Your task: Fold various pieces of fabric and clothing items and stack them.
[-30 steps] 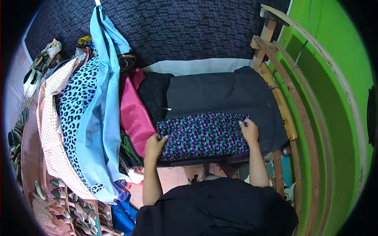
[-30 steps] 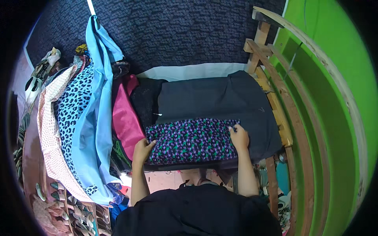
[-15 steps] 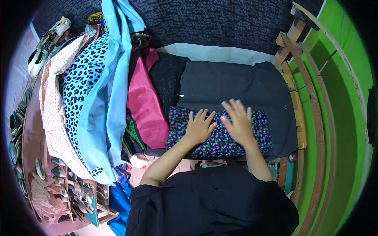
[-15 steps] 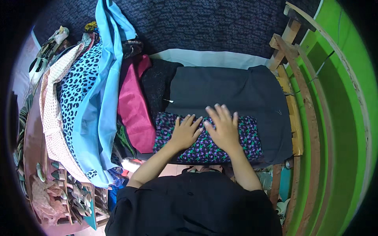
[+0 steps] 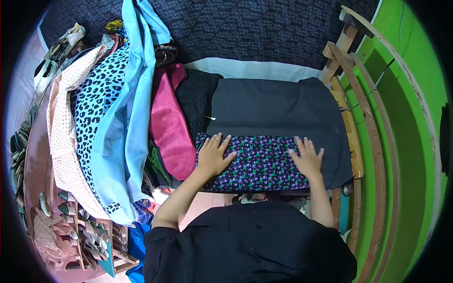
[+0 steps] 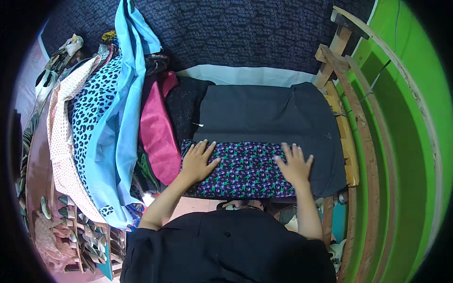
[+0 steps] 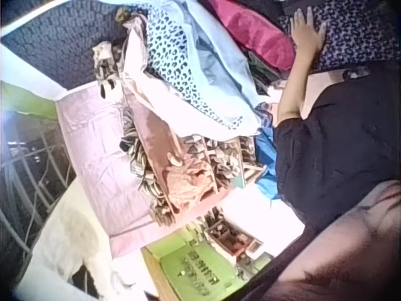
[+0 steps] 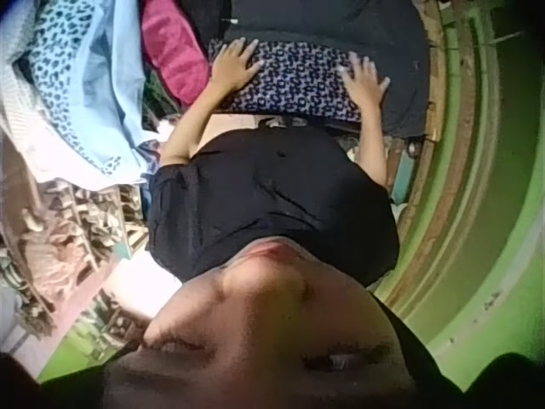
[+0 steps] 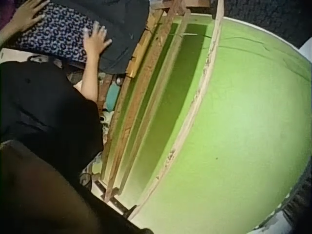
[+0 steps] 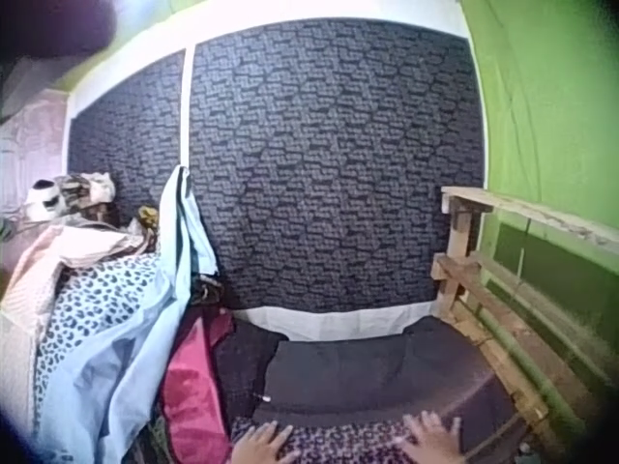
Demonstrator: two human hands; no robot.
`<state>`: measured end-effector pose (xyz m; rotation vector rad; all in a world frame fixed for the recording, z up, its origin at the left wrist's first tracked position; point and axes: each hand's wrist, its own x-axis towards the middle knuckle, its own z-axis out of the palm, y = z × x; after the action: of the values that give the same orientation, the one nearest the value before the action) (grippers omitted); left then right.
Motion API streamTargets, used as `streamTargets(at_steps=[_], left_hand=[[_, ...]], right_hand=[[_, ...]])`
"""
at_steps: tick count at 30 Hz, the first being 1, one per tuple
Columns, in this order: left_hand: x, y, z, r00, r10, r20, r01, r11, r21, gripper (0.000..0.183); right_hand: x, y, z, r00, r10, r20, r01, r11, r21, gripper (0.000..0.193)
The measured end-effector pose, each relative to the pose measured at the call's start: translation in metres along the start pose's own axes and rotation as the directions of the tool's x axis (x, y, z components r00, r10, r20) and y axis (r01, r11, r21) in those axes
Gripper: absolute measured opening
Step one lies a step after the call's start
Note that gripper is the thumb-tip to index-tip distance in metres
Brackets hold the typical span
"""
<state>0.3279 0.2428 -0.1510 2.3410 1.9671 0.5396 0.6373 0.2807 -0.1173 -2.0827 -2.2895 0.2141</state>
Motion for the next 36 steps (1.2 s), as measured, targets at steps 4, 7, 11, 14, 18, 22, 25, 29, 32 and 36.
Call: streamTargets(at_steps=[4,7,11,14,18,22,25,29,32,36], left_hand=[[-0.014,-0.003,-0.017,0.995,-0.096,-0.036,0.1,0.986,0.134,0.058],[-0.013,0.002,-0.02,0.992,-0.119,-0.041,0.124,0.983,0.136,0.055],[-0.014,0.045,-0.045,0.988,-0.13,-0.077,0.131,0.991,-0.003,0.053],[-0.022,0.077,-0.045,0.995,-0.041,-0.093,0.027,0.99,-0.142,0.059],[-0.047,0.08,0.01,0.989,0.146,0.032,-0.14,0.98,-0.138,0.069],[-0.047,0.074,0.012,0.985,0.171,-0.019,-0.172,0.975,-0.143,0.085],[-0.048,0.077,0.01,0.981,0.194,-0.029,-0.196,0.967,-0.16,0.097],[-0.056,0.079,0.013,0.981,0.194,-0.025,-0.195,0.965,-0.176,0.101],[-0.057,0.08,0.015,0.981,0.191,-0.033,-0.194,0.964,-0.181,0.099],[-0.056,0.077,0.017,0.978,0.197,-0.074,-0.207,0.96,-0.187,0.098]], right_hand=[[-0.012,0.049,0.008,0.974,0.227,0.018,-0.226,0.974,-0.017,0.062],[-0.02,0.062,0.022,0.954,0.285,-0.089,-0.278,0.957,0.079,0.057],[-0.045,0.063,0.034,0.87,0.374,-0.32,-0.222,0.878,0.424,0.046],[-0.064,0.046,0.036,0.773,0.461,-0.436,-0.039,0.72,0.693,0.036],[-0.095,0.021,0.052,0.847,0.399,-0.351,0.04,0.61,0.791,0.035],[-0.112,-0.014,0.066,0.845,0.4,-0.355,0.017,0.644,0.765,0.06],[-0.117,-0.023,0.087,0.708,0.686,-0.169,-0.059,0.296,0.953,0.074],[-0.126,-0.042,0.091,0.811,0.585,0.018,-0.008,-0.02,1.0,0.076],[-0.12,-0.048,0.076,0.681,0.688,0.251,-0.055,-0.294,0.954,0.063],[-0.11,-0.053,0.067,0.872,0.487,0.051,0.05,-0.192,0.98,0.03]])
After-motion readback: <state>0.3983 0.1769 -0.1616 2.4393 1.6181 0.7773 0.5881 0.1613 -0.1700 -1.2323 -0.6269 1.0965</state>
